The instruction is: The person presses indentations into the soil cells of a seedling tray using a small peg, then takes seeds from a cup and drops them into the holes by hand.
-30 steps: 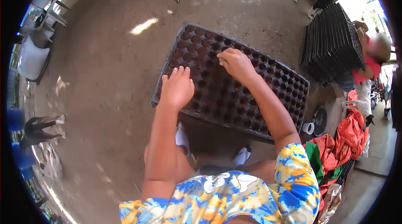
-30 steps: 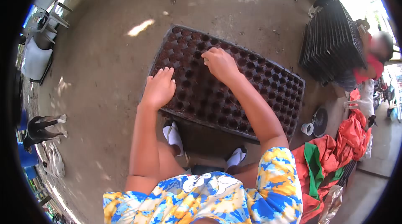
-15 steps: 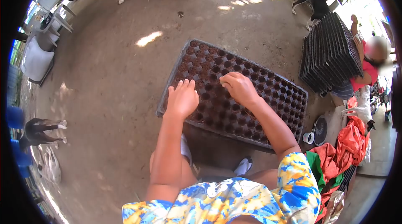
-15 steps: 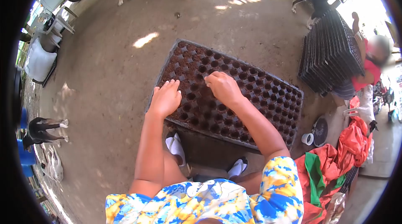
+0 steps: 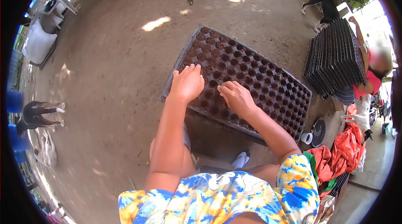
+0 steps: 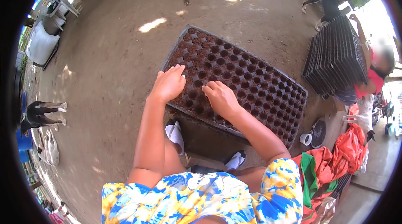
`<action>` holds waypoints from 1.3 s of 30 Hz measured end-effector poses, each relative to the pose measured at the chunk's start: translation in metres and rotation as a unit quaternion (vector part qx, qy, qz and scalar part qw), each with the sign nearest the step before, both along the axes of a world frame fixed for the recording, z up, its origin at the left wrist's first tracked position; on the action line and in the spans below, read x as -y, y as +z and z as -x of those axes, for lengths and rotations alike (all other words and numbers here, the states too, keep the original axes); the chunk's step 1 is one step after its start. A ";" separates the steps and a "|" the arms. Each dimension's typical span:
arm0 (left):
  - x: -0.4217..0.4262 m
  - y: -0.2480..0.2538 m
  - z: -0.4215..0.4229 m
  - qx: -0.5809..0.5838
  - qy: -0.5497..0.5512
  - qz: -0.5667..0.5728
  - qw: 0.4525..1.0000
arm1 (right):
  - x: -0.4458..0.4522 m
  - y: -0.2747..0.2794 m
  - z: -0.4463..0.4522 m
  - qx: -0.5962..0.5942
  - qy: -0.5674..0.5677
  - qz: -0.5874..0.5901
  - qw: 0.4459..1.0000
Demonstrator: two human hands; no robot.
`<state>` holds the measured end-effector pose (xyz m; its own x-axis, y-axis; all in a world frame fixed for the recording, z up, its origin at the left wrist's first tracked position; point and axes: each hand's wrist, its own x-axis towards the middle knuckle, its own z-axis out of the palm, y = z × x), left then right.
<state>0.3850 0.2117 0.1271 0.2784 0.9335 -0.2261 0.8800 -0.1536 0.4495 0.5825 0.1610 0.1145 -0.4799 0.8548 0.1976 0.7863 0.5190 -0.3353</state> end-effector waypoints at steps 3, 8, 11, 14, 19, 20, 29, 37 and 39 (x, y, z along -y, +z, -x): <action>-0.003 0.006 0.003 0.004 -0.005 0.016 1.000 | 0.005 0.012 0.001 -0.020 -0.006 -0.004 1.000; -0.004 -0.003 0.006 0.005 0.030 -0.032 0.999 | 0.022 0.006 0.012 -0.029 0.016 0.030 0.999; -0.008 0.001 0.013 0.004 0.038 -0.009 0.999 | 0.017 0.020 0.014 0.013 0.020 0.076 0.997; -0.009 0.000 0.018 0.013 0.047 -0.001 0.999 | 0.013 0.030 0.036 -0.069 0.048 0.005 0.996; -0.011 0.010 0.020 0.022 0.062 0.046 0.997 | 0.009 -0.007 0.072 -0.050 0.116 0.014 0.992; -0.010 0.012 0.020 0.019 0.062 0.047 0.997 | 0.008 -0.007 0.071 -0.038 0.119 0.024 0.992; -0.012 0.014 0.019 0.006 0.054 0.051 0.997 | -0.012 -0.005 0.059 -0.024 0.068 0.030 0.997; -0.010 0.007 0.020 0.016 0.068 0.030 0.997 | -0.037 -0.008 0.047 -0.032 0.026 -0.005 0.999; -0.009 0.010 0.021 0.018 0.071 0.028 0.997 | -0.043 0.006 0.044 -0.034 0.022 0.004 0.999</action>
<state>0.3639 0.2207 0.1367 0.1522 0.9502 -0.2719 0.8744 -0.0012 0.4853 0.5382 0.2041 0.1203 -0.5034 0.8344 0.2244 0.7374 0.5502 -0.3918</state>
